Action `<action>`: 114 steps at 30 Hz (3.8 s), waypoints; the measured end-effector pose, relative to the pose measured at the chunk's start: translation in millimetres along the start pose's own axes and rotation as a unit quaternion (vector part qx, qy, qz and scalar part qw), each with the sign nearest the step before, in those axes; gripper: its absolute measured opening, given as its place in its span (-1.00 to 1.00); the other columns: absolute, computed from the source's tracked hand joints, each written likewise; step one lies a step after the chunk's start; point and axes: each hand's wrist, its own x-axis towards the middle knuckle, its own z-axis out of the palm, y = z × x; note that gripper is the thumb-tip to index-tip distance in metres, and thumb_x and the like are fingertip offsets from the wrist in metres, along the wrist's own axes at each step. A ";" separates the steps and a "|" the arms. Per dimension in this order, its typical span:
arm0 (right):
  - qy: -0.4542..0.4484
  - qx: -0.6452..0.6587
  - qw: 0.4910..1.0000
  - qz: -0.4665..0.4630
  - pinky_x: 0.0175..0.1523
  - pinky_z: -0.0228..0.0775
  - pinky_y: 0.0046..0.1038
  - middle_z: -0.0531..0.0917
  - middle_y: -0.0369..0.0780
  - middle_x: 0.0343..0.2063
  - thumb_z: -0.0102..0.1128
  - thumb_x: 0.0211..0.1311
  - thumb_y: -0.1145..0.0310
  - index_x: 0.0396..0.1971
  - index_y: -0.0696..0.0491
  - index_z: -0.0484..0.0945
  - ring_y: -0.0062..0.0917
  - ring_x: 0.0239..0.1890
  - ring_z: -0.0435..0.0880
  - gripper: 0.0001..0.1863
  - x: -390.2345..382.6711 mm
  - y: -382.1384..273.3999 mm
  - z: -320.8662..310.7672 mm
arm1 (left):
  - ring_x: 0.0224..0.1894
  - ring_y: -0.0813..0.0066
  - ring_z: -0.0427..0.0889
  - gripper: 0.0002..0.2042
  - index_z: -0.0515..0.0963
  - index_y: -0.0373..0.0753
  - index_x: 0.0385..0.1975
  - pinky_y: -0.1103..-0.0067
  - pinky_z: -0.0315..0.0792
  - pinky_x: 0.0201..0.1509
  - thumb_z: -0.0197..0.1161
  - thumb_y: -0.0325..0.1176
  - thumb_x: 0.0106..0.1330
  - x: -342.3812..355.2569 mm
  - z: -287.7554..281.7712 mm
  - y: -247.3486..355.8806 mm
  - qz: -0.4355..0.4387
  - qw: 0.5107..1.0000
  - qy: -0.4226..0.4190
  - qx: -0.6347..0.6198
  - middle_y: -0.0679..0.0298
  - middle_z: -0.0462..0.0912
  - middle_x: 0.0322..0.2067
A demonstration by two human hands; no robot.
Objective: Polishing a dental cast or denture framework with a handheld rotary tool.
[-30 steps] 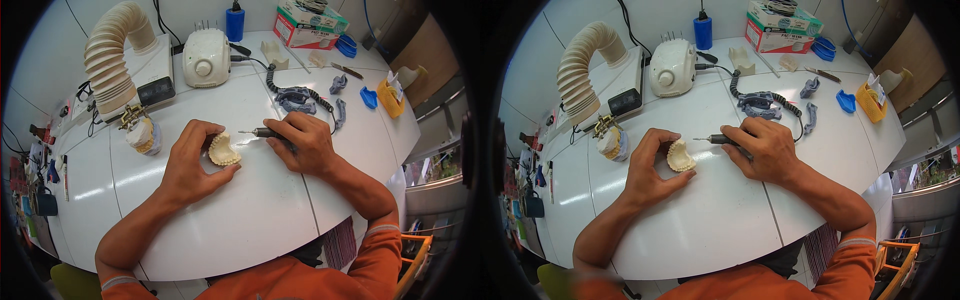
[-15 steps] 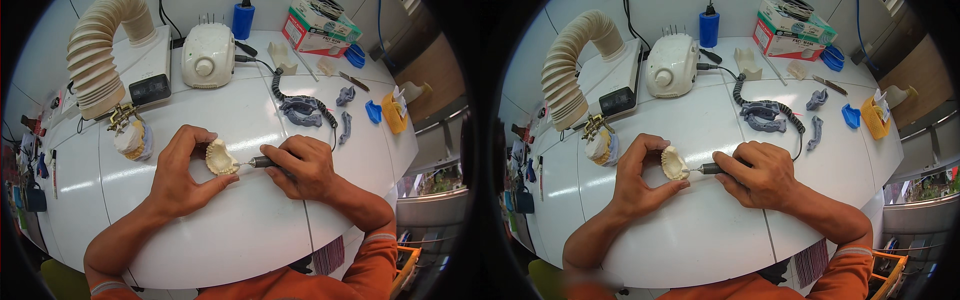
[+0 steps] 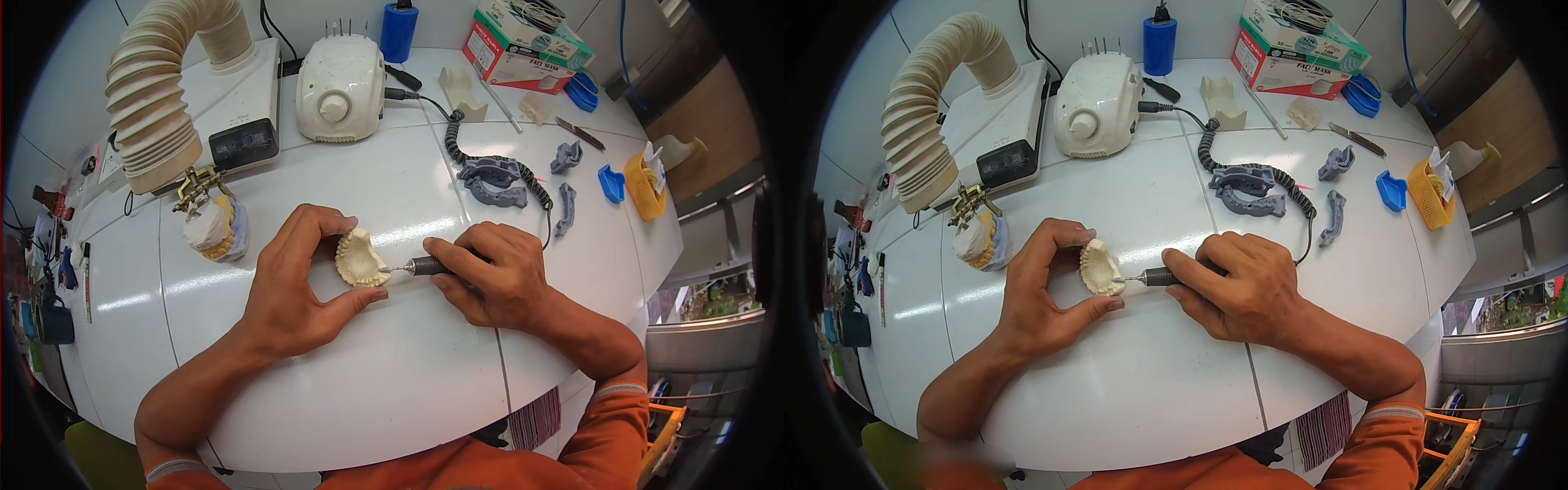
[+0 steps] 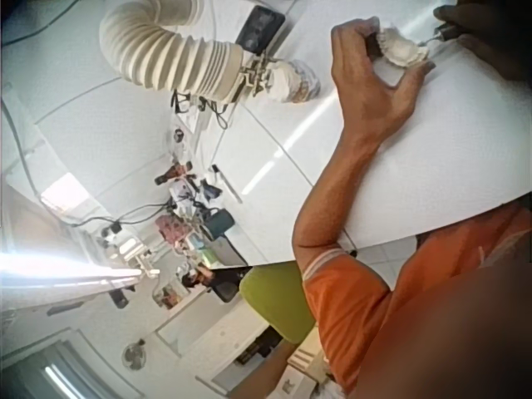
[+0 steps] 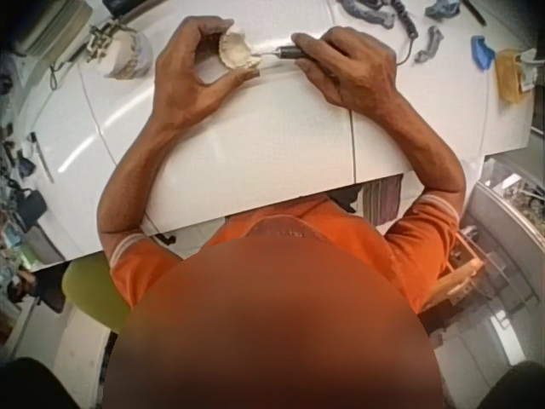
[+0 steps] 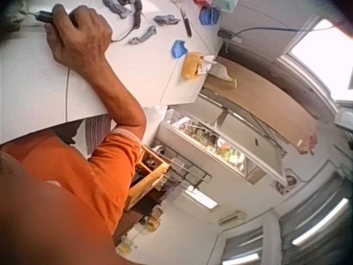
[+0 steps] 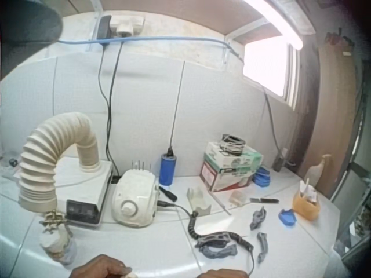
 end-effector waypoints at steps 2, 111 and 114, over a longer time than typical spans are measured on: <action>0.001 0.002 1.000 -0.002 -0.40 0.43 -0.36 0.59 -0.33 -0.46 0.68 0.20 0.25 0.01 -0.03 0.84 -0.48 -0.48 0.62 -0.62 -0.1 0.3 0.2 | 0.13 0.23 0.78 -0.28 0.52 -0.37 0.24 0.37 0.72 0.29 0.82 -0.39 0.13 -0.7 0.5 -1.5 -0.001 1.000 0.002 -0.005 0.02 0.63 0.12; -0.003 -0.028 0.999 -0.033 -0.37 0.49 -0.38 0.69 -0.31 -0.45 0.65 0.05 0.38 0.03 0.07 0.87 -0.48 -0.48 0.66 -0.54 1.2 -0.6 0.1 | 0.07 0.20 0.77 -0.35 0.65 -0.35 0.19 0.39 0.67 0.14 0.76 -0.45 0.04 -0.4 3.5 -1.1 -0.001 1.000 0.020 0.014 0.02 0.65 0.08; 0.011 -0.034 0.999 -0.011 -0.37 0.44 -0.40 0.64 -0.35 -0.44 0.65 0.19 0.30 0.06 -0.01 0.85 -0.52 -0.45 0.63 -0.59 1.0 -0.1 1.4 | 0.05 0.19 0.76 -0.34 0.63 -0.33 0.20 0.39 0.67 0.12 0.77 -0.44 0.04 -0.9 3.2 -2.5 -0.003 1.000 0.019 0.019 0.03 0.64 0.08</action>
